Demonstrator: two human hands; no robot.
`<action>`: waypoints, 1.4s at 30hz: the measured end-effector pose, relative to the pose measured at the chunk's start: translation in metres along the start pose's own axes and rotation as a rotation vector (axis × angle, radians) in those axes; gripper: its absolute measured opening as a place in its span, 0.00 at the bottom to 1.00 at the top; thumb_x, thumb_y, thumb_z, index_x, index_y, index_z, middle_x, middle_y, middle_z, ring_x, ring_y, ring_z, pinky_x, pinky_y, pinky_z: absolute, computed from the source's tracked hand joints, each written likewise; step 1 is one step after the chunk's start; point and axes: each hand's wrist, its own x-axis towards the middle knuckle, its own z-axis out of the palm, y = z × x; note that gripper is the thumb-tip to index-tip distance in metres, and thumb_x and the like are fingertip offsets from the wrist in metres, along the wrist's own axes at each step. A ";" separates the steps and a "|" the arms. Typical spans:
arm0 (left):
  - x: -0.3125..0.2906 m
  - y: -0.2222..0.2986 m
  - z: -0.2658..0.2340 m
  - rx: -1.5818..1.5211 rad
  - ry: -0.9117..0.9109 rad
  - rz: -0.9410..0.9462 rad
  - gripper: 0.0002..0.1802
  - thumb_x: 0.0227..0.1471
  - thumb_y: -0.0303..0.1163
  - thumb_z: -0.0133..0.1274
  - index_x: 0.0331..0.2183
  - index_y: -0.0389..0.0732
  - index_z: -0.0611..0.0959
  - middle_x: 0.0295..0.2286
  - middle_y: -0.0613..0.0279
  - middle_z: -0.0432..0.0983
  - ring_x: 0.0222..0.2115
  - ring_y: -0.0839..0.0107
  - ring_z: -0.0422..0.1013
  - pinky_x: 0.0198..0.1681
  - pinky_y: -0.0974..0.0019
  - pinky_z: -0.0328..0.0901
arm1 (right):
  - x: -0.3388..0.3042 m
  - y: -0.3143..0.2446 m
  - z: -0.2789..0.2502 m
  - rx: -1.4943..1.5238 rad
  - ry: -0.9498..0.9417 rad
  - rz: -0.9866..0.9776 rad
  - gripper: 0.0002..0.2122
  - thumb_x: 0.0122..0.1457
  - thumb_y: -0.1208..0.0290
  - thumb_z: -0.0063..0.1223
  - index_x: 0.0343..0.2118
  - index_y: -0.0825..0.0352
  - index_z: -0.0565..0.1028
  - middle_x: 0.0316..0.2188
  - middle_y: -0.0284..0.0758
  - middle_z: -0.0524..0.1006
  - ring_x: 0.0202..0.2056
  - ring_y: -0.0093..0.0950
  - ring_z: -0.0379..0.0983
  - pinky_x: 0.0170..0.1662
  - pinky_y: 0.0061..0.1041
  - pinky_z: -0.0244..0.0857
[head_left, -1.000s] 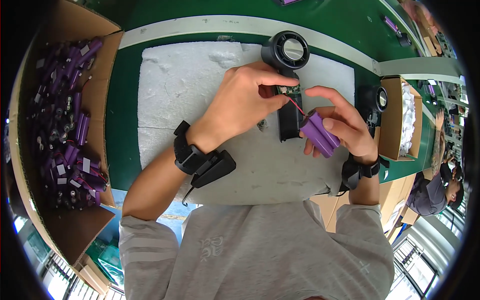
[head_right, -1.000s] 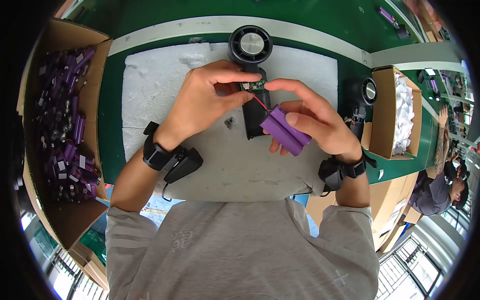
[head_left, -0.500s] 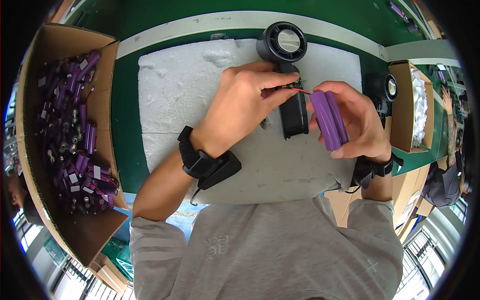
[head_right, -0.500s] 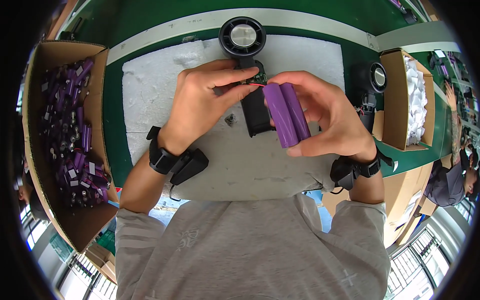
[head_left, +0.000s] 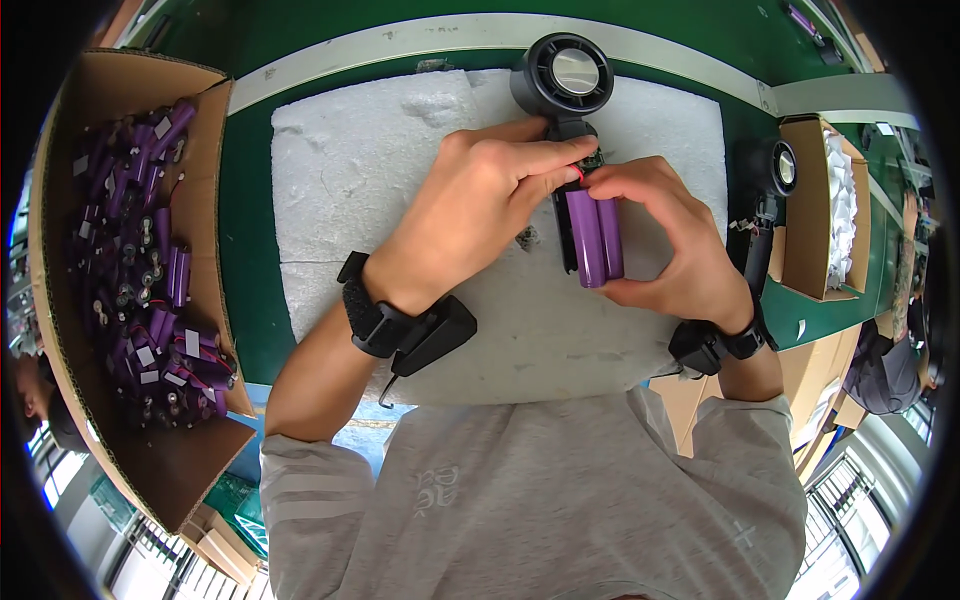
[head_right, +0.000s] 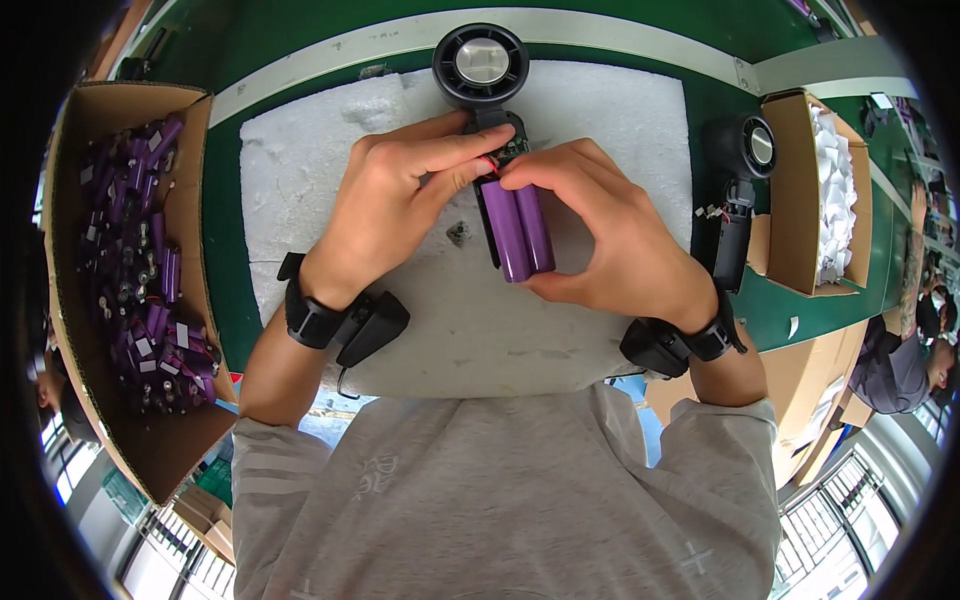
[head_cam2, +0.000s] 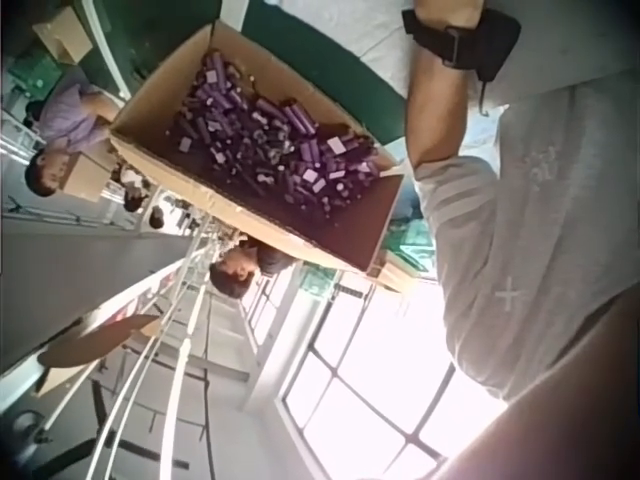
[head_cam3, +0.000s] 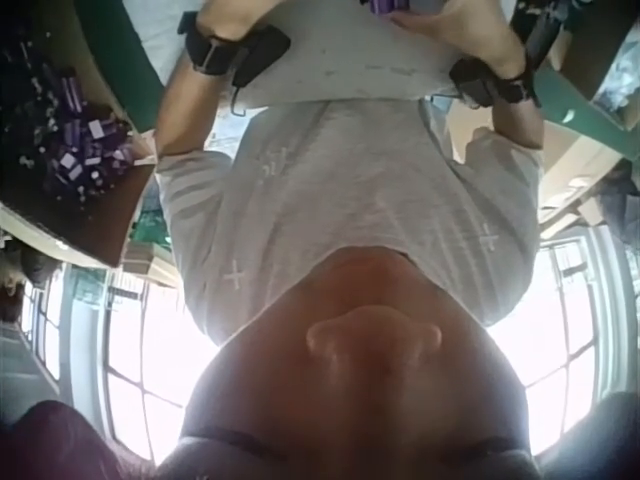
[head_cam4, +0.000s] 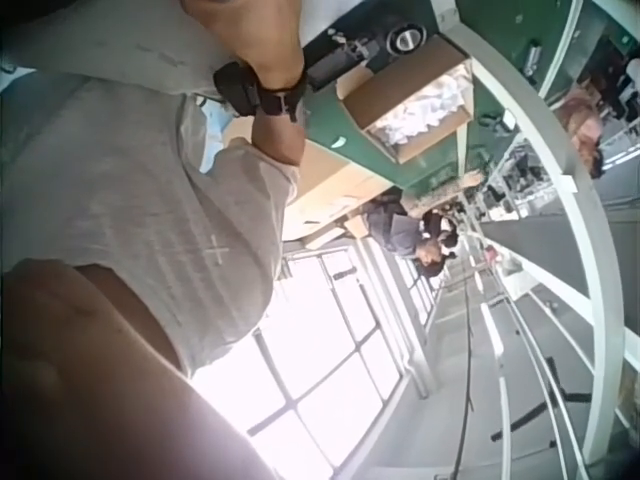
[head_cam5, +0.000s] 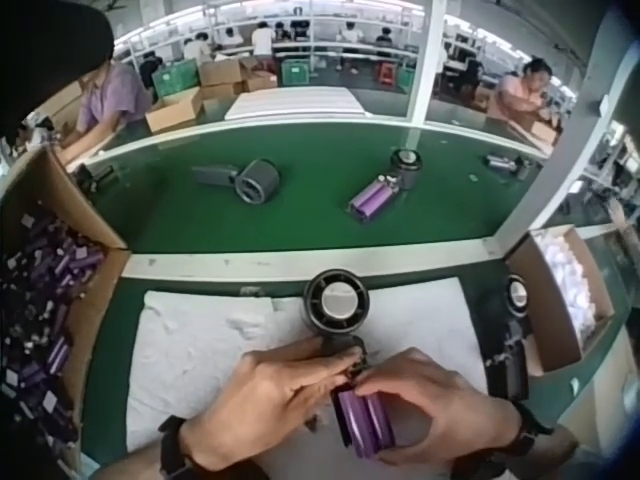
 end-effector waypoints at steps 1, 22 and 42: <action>0.000 0.001 -0.001 0.010 -0.022 -0.019 0.15 0.49 0.23 0.57 0.42 0.40 0.83 0.34 0.50 0.78 0.30 0.58 0.77 0.32 0.67 0.70 | 0.000 0.000 0.001 -0.048 0.019 -0.031 0.33 0.29 0.79 0.68 0.46 0.66 0.71 0.47 0.38 0.72 0.48 0.36 0.68 0.52 0.31 0.62; -0.006 -0.010 0.003 0.059 0.012 0.112 0.17 0.49 0.18 0.54 0.43 0.39 0.81 0.34 0.50 0.77 0.29 0.58 0.77 0.31 0.64 0.70 | -0.006 -0.012 0.012 -0.321 0.085 -0.106 0.28 0.30 0.84 0.67 0.42 0.69 0.77 0.52 0.42 0.71 0.43 0.38 0.72 0.41 0.28 0.73; -0.001 -0.004 -0.007 -0.038 -0.074 -0.074 0.23 0.40 0.25 0.65 0.42 0.45 0.83 0.32 0.60 0.80 0.28 0.69 0.77 0.32 0.71 0.71 | -0.006 -0.011 0.020 -0.202 0.157 -0.003 0.26 0.30 0.87 0.66 0.40 0.68 0.76 0.51 0.42 0.68 0.44 0.37 0.71 0.39 0.29 0.74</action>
